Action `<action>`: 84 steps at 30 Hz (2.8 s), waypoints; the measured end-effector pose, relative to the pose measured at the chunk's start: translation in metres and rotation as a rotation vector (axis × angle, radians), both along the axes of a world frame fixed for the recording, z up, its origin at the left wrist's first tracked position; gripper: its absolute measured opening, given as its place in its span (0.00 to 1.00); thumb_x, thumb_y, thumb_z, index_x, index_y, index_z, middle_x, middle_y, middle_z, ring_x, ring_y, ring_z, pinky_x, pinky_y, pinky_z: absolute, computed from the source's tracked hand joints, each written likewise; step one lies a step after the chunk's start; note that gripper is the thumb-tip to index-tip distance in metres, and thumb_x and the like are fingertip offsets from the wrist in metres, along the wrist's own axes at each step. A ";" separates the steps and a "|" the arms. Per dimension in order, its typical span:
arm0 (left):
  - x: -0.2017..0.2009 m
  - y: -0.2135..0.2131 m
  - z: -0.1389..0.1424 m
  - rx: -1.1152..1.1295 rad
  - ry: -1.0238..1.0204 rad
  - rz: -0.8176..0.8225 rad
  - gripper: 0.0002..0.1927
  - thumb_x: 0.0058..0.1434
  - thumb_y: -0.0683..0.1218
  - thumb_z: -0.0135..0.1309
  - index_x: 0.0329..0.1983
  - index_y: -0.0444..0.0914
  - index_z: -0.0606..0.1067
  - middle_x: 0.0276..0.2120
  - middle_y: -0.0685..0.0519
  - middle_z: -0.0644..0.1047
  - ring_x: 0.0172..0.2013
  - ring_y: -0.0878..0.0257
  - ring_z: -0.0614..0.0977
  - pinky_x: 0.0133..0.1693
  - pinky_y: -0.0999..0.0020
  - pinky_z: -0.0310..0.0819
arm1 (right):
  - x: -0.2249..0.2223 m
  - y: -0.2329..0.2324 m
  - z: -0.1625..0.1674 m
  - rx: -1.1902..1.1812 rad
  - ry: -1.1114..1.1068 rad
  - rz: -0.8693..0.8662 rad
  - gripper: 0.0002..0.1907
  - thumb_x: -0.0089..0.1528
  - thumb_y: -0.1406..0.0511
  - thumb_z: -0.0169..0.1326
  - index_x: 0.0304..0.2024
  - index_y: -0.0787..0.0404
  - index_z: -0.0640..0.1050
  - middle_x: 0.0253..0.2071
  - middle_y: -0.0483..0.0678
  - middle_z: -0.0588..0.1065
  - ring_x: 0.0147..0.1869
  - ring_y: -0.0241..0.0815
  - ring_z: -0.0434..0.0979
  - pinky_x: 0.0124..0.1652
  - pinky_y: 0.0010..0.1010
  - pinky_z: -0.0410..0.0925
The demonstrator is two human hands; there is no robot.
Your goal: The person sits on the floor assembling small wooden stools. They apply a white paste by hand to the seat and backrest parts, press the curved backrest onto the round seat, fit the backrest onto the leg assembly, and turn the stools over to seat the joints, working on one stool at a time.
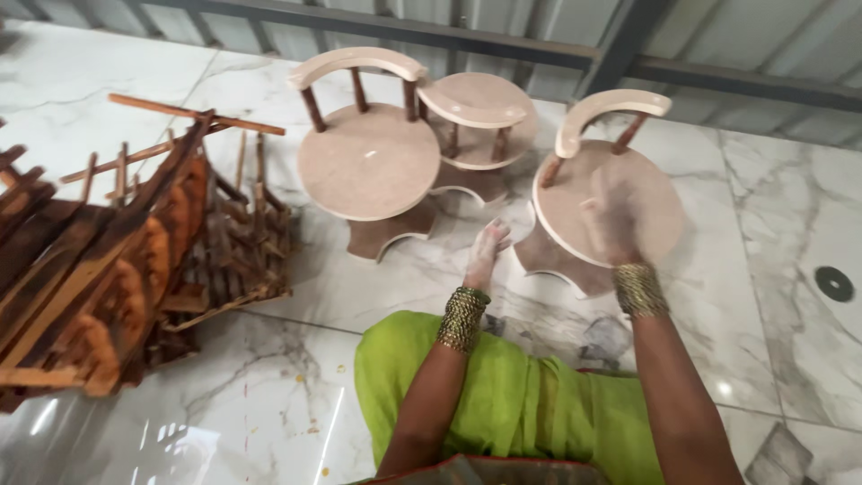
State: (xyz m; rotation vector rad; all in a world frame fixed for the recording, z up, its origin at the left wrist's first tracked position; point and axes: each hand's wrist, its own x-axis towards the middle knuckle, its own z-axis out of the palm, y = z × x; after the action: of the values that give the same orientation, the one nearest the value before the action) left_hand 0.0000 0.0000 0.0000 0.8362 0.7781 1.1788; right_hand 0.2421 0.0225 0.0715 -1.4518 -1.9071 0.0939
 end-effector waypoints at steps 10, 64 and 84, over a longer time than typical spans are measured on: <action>-0.016 0.003 0.014 -0.286 -0.803 0.038 0.50 0.70 0.75 0.35 0.79 0.34 0.49 0.78 0.40 0.54 0.72 0.49 0.61 0.73 0.57 0.51 | -0.161 -0.098 0.023 0.241 0.178 0.258 0.33 0.73 0.43 0.36 0.70 0.57 0.58 0.69 0.49 0.56 0.72 0.41 0.54 0.69 0.34 0.48; 0.024 0.049 -0.036 -0.282 -0.217 0.070 0.29 0.67 0.55 0.50 0.72 0.46 0.66 0.65 0.53 0.73 0.59 0.56 0.76 0.60 0.56 0.62 | 0.100 -0.023 -0.020 -0.287 -0.508 -0.468 0.52 0.62 0.40 0.44 0.73 0.74 0.53 0.76 0.68 0.50 0.79 0.67 0.46 0.66 0.55 0.50; 0.043 0.058 -0.055 -0.234 -0.126 0.061 0.27 0.68 0.52 0.50 0.70 0.45 0.67 0.61 0.54 0.77 0.49 0.64 0.77 0.53 0.63 0.65 | 0.086 -0.004 -0.024 -0.096 -1.060 -0.423 0.49 0.65 0.43 0.48 0.73 0.74 0.55 0.75 0.66 0.55 0.80 0.62 0.53 0.70 0.48 0.53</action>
State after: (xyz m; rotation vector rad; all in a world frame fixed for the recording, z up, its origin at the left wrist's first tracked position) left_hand 0.0428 0.0583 -0.0549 0.5434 0.8244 1.1564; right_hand 0.3278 0.0180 0.0477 -2.1835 -2.2932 -0.9672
